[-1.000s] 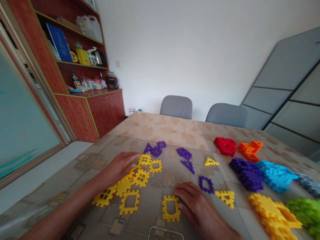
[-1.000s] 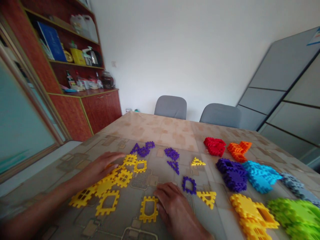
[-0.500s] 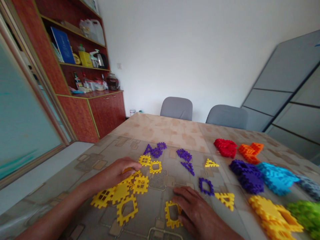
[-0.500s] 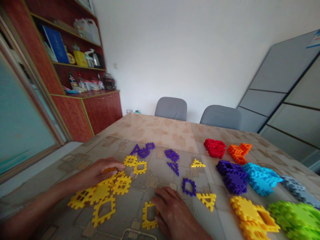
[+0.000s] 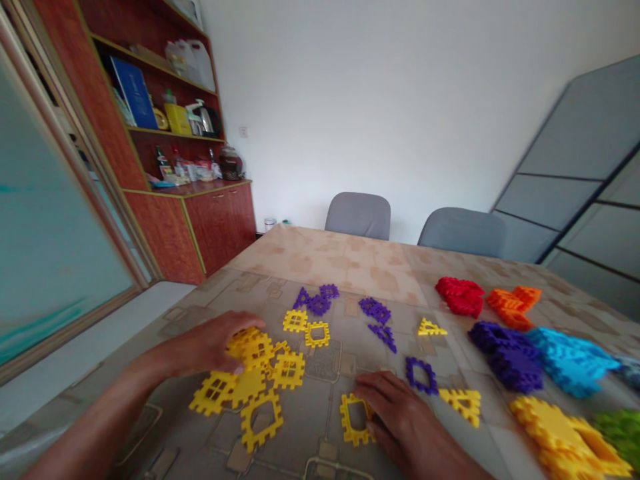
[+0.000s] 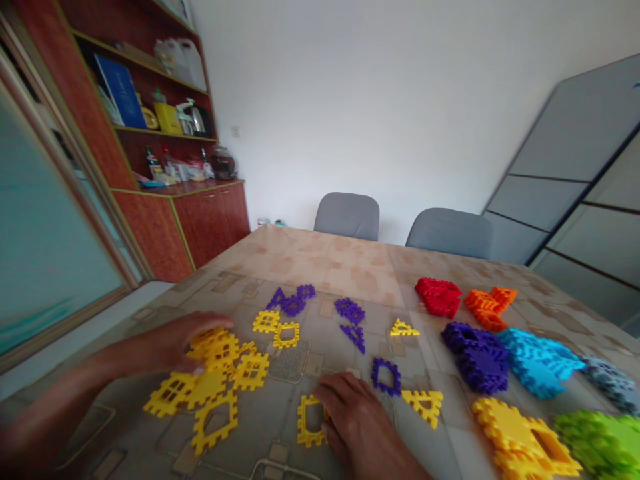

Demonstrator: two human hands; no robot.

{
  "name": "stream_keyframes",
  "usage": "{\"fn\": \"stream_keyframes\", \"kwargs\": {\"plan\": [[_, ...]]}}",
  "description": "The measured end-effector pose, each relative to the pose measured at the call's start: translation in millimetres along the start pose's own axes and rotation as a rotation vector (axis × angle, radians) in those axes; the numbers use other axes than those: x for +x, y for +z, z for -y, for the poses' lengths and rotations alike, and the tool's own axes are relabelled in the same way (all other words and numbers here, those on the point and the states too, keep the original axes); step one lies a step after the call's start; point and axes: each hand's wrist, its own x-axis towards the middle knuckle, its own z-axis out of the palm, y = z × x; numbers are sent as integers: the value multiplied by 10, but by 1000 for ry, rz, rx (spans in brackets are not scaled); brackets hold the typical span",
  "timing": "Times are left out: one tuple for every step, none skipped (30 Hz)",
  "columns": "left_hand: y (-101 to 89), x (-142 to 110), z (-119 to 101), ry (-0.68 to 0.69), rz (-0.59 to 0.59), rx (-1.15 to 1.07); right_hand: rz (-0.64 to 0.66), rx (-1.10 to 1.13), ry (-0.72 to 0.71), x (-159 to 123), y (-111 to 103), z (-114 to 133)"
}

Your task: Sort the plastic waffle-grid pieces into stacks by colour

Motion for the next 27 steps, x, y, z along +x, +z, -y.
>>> {"fn": "stream_keyframes", "kwargs": {"plan": [[55,26,-31,8,-12,6,-17,2,3,3,17,-17],[118,59,-66,13,-30,11,-33,1,6,6,34,-33],[186,95,-103,18,-46,11,-44,-2,6,10,49,-47],[251,131,-143,26,-57,8,-52,-7,2,13,61,-59],[310,162,-185,39,-63,2,-58,-10,-4,17,68,-68],[358,187,-229,58,-64,-4,-59,-9,-10,19,70,-73],[394,206,-274,78,-62,-10,-58,-3,-12,19,67,-74],[418,218,-318,95,-59,-17,-58,7,-12,18,59,-72],[430,225,-361,109,-59,-26,-57,18,-10,14,49,-67],[433,227,-400,116,-62,-35,-57,28,-5,9,36,-60],[428,226,-434,118,-66,-46,-58,38,1,2,24,-53],[418,223,-459,117,-71,-58,-62,45,7,-6,13,-48],[405,221,-477,119,-75,-68,-68,51,9,-14,4,-46],[389,218,-486,125,-79,-76,-73,57,5,-21,-3,-51],[371,216,-488,132,-87,-79,-76,62,-3,-27,-9,-63],[353,214,-485,137,-107,-80,-76,65,-12,-32,-14,-82],[333,212,-482,136,-135,-78,-73,63,-14,-34,-20,-109],[312,211,-480,126,-169,-76,-72,55,-6,-36,-27,-142],[294,208,-483,109,-202,-75,-73,42,15,-37,-35,-178],[279,206,-494,90,-232,-76,-78,26,47,-38,-46,-212],[271,202,-512,75,-252,-80,-87,11,81,-41,-57,-240],[273,198,-537,70,-259,-86,-97,0,109,-47,-69,-257],[287,193,-566,77,-255,-89,-106,-1,126,-55,-78,-261],[313,187,-599,94,-242,-88,-108,10,126,-65,-84,-251],[352,179,-632,121,-219,-81,-103,28,113,-77,-84,-227],[400,170,-665,154,-195,-71,-92,48,95,-88,-78,-193],[454,160,-696,195,-166,-60,-75,65,78,-97,-64,-152]]}}
